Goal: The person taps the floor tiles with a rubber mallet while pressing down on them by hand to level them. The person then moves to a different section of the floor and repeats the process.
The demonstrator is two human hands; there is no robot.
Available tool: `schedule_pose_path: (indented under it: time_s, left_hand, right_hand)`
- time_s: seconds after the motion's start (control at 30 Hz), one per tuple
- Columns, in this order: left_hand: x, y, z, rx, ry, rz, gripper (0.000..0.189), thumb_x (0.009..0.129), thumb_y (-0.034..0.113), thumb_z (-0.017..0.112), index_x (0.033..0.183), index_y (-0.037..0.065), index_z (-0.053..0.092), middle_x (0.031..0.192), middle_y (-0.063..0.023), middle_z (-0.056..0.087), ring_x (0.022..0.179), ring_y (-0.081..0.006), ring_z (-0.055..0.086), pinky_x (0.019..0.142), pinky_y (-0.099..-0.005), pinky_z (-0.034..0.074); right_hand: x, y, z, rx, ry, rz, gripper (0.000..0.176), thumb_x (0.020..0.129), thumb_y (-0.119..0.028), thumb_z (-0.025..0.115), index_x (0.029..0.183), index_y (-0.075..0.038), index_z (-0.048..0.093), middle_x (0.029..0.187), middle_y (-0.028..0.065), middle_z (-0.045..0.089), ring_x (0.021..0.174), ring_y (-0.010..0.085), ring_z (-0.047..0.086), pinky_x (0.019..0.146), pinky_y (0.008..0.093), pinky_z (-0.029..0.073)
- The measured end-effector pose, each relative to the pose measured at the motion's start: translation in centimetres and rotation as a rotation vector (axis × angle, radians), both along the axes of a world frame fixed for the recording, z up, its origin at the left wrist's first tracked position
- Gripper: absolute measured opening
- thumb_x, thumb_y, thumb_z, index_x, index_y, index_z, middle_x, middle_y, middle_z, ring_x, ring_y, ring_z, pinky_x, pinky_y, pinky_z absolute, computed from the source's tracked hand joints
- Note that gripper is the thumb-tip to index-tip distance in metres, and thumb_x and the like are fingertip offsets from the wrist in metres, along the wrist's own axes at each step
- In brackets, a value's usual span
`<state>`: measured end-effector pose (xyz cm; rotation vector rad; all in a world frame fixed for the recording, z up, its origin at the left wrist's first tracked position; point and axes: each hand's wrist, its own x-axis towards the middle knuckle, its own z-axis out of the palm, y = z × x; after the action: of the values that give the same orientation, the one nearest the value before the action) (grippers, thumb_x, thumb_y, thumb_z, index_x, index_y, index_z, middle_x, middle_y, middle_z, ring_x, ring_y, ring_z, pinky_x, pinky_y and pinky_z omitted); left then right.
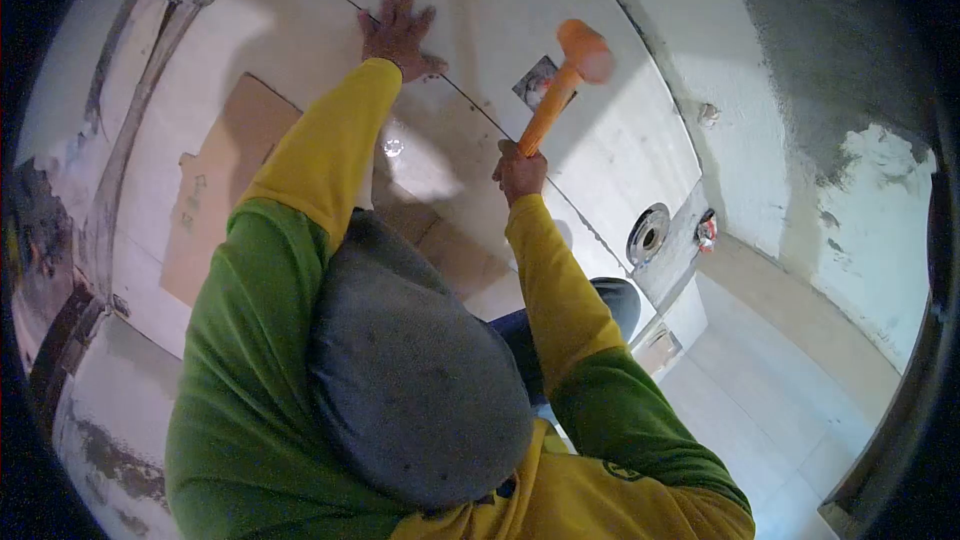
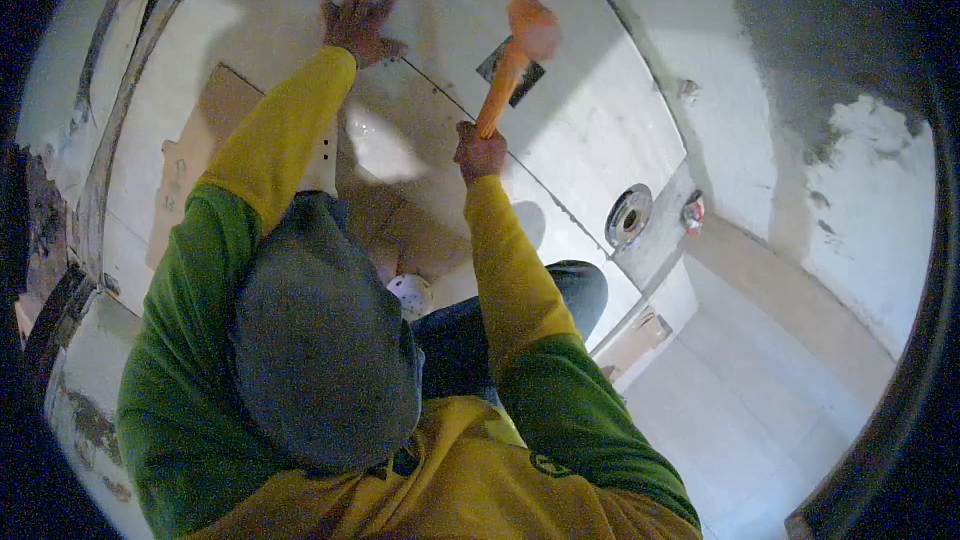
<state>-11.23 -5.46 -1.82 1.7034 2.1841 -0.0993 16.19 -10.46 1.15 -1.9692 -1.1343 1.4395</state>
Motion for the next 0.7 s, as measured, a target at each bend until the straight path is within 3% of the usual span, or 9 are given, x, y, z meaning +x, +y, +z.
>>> schedule_pose_path:
  time_s: [0.07, 0.1, 0.17, 0.3, 0.4, 0.47, 0.53, 0.6, 0.7]
  left_hand:
    - [0.0, 0.1, 0.0, -0.010, 0.007, -0.002, 0.100, 0.075, 0.073, 0.060, 0.155, 0.026, 0.023, 0.163, -0.0122, 0.006, 0.150, -0.0370, 0.002, 0.111, -0.0701, 0.006]
    - [0.2, 0.2, 0.0, -0.017, 0.010, -0.008, 0.100, 0.075, 0.073, 0.060, 0.155, 0.026, 0.022, 0.163, -0.0121, 0.005, 0.150, -0.0371, 0.002, 0.112, -0.0699, 0.007]
    - [0.1, 0.3, 0.0, -0.006, 0.013, -0.005, 0.100, 0.075, 0.074, 0.059, 0.155, 0.026, 0.022, 0.163, -0.0120, 0.006, 0.150, -0.0369, 0.002, 0.112, -0.0697, 0.007]
    - [0.1, 0.3, 0.1, -0.035, 0.026, -0.005, 0.100, 0.075, 0.075, 0.058, 0.155, 0.026, 0.023, 0.163, -0.0120, 0.005, 0.150, -0.0365, 0.001, 0.111, -0.0702, 0.007]
    - [0.1, 0.3, -0.9, 0.003, 0.018, -0.013, 0.100, 0.075, 0.076, 0.057, 0.154, 0.024, 0.024, 0.163, -0.0121, 0.005, 0.150, -0.0367, 0.001, 0.111, -0.0705, 0.007]
    - [0.3, 0.2, -0.4, 0.008, 0.031, -0.021, 0.100, 0.075, 0.077, 0.057, 0.154, 0.024, 0.024, 0.163, -0.0121, 0.006, 0.150, -0.0368, 0.002, 0.111, -0.0706, 0.007]
    - [0.4, -0.1, -0.5, 0.009, 0.040, -0.015, 0.101, 0.074, 0.077, 0.056, 0.154, 0.023, 0.025, 0.163, -0.0121, 0.007, 0.150, -0.0369, 0.002, 0.111, -0.0706, 0.007]
    - [0.3, 0.1, -0.9, 0.036, 0.039, 0.000, 0.101, 0.074, 0.076, 0.058, 0.154, 0.022, 0.026, 0.163, -0.0117, 0.011, 0.150, -0.0353, 0.004, 0.111, -0.0705, 0.007]
    - [0.1, 0.4, 0.3, 0.006, 0.082, -0.070, 0.100, 0.074, 0.074, 0.059, 0.153, 0.022, 0.028, 0.162, -0.0113, 0.013, 0.150, -0.0332, 0.007, 0.111, -0.0707, 0.007]
  right_hand:
    - [0.4, 1.6, -0.1, -0.344, -0.133, 0.141, 0.020, 0.081, -0.020, 0.069, 0.077, -0.005, 0.057, 0.050, 0.0036, 0.049, 0.037, 0.0147, 0.047, 0.035, 0.0303, 0.036]
    - [0.9, 2.0, 0.0, -0.343, -0.134, 0.134, 0.020, 0.081, -0.020, 0.069, 0.077, -0.005, 0.057, 0.050, 0.0036, 0.049, 0.037, 0.0147, 0.047, 0.035, 0.0303, 0.036]
    - [-0.7, 3.6, 2.6, -0.183, -0.030, 0.057, 0.021, 0.081, -0.023, 0.069, 0.078, -0.005, 0.057, 0.051, 0.0038, 0.049, 0.037, 0.0153, 0.048, 0.035, 0.0303, 0.036]
    - [-1.8, 3.9, 1.7, 0.073, 0.054, -0.019, 0.023, 0.080, -0.025, 0.069, 0.076, -0.006, 0.057, 0.051, 0.0032, 0.047, 0.037, 0.0161, 0.047, 0.034, 0.0309, 0.035]
    - [-0.9, 5.0, 2.2, -0.363, -0.101, 0.088, 0.024, 0.080, -0.025, 0.069, 0.078, -0.005, 0.057, 0.050, 0.0029, 0.046, 0.036, 0.0159, 0.044, 0.035, 0.0302, 0.035]
    - [-0.7, 5.6, 2.7, -0.169, -0.150, 0.187, 0.024, 0.081, -0.025, 0.069, 0.078, -0.005, 0.056, 0.050, 0.0031, 0.045, 0.036, 0.0161, 0.043, 0.034, 0.0305, 0.035]
    - [-0.9, 5.9, 2.4, 0.057, 0.056, 0.042, 0.024, 0.081, -0.026, 0.069, 0.077, -0.006, 0.056, 0.050, 0.0027, 0.045, 0.037, 0.0161, 0.044, 0.034, 0.0315, 0.035]
    - [-1.0, 6.6, 1.4, 0.135, 0.021, -0.040, 0.027, 0.080, -0.028, 0.070, 0.076, -0.007, 0.054, 0.050, 0.0028, 0.045, 0.037, 0.0157, 0.043, 0.034, 0.0322, 0.034]
    - [0.4, 8.1, 1.6, -0.400, -0.007, -0.076, 0.020, 0.082, -0.024, 0.070, 0.079, -0.007, 0.061, 0.051, 0.0052, 0.050, 0.037, 0.0174, 0.050, 0.033, 0.0324, 0.036]
